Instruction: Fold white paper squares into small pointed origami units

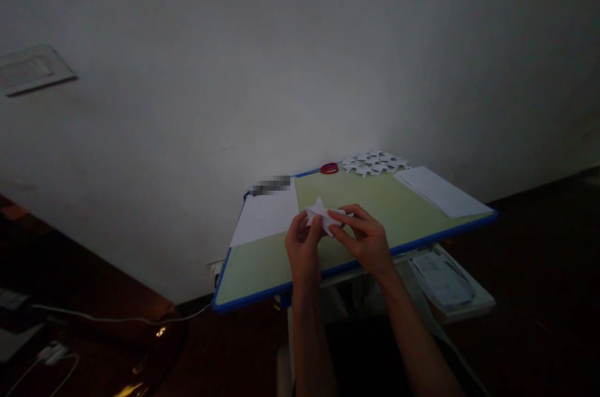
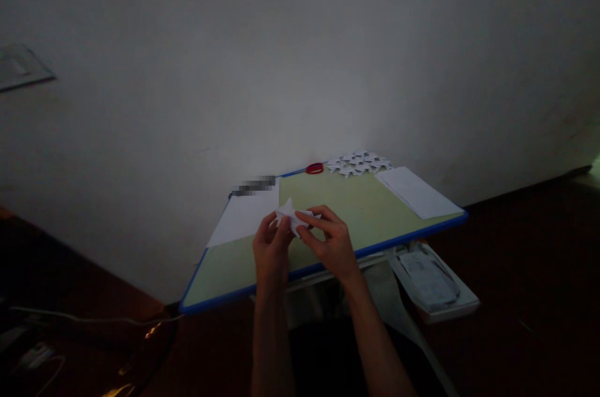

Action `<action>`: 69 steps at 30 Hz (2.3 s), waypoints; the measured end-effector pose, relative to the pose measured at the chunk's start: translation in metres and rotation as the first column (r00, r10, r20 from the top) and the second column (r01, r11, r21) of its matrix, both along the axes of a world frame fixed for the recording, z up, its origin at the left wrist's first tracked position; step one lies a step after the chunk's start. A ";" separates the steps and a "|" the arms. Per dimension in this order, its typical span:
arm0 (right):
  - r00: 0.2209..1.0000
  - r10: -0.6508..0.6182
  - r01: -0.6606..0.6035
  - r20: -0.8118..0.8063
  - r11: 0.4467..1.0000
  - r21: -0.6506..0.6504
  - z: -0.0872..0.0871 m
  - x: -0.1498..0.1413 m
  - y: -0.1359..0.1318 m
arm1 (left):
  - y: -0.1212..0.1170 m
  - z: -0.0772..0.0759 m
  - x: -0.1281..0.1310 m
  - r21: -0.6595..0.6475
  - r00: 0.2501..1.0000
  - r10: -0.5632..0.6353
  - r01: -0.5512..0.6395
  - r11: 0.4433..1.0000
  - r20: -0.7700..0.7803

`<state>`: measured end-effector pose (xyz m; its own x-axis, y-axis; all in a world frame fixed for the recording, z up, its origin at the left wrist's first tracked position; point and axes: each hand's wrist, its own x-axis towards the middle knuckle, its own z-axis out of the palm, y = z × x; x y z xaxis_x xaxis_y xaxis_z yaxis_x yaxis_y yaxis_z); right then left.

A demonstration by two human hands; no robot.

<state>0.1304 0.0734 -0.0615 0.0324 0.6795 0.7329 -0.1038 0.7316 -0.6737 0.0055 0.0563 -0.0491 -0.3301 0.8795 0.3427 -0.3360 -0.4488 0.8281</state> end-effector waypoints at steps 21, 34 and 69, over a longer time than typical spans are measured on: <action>0.999 -0.038 0.038 0.000 0.999 -0.027 0.002 -0.001 -0.002 | -0.003 0.001 0.001 -0.012 0.992 0.001 -0.003 1.000 -0.125; 1.000 -0.027 0.027 0.004 0.999 -0.019 0.003 -0.001 -0.001 | -0.003 -0.001 0.000 0.028 0.989 0.048 -0.044 0.999 -0.143; 0.991 -0.108 0.102 -0.076 0.991 -0.088 0.006 -0.005 0.000 | -0.010 0.007 0.003 0.033 0.972 -0.113 0.122 0.992 -0.206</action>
